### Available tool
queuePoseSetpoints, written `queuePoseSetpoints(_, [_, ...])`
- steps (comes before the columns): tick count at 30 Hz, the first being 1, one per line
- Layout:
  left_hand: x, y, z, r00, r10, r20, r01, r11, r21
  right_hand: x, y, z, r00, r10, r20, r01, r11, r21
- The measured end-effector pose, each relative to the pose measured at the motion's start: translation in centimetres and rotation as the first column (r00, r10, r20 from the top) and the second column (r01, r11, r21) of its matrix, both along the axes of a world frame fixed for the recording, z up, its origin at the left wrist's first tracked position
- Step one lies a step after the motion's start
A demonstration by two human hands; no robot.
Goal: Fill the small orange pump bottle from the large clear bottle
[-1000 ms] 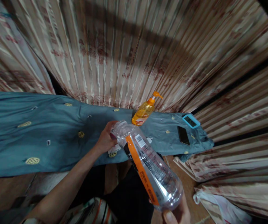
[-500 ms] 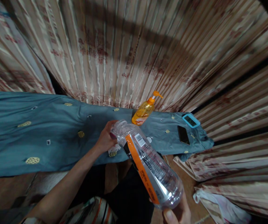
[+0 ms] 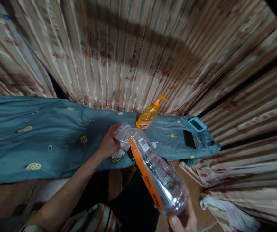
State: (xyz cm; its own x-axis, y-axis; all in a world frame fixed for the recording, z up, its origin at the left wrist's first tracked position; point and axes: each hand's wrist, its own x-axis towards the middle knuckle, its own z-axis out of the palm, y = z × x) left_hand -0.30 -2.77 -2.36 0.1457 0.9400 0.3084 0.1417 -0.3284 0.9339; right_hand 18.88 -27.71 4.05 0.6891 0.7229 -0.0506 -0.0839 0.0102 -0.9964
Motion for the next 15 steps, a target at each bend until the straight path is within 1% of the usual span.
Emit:
queuePoseSetpoints(4, [-0.03,0.03,0.07,1.0,0.006,-0.012,-0.006,1.0,0.005,0.38,0.14,-0.33,1.0,-0.001,-0.026,0.002,1.0,0.024])
queuePoseSetpoints(7, [-0.1,0.02,0.14,1.0,0.0,-0.024,0.0,1.0,0.005,0.52,0.2,-0.38,0.999,-0.008,-0.036,0.009,1.0,0.006])
queuePoseSetpoints(13, [-0.14,0.01,0.0,1.0,0.001,-0.019,-0.001,1.0,0.007,0.32,0.27,-0.27,1.0,0.022,-0.003,-0.022,0.999,0.025])
queuePoseSetpoints(15, [-0.12,0.02,-0.05,1.0,0.0,-0.009,0.0,1.0,0.011,0.2,0.24,-0.22,1.0,0.012,-0.007,-0.012,1.0,0.026])
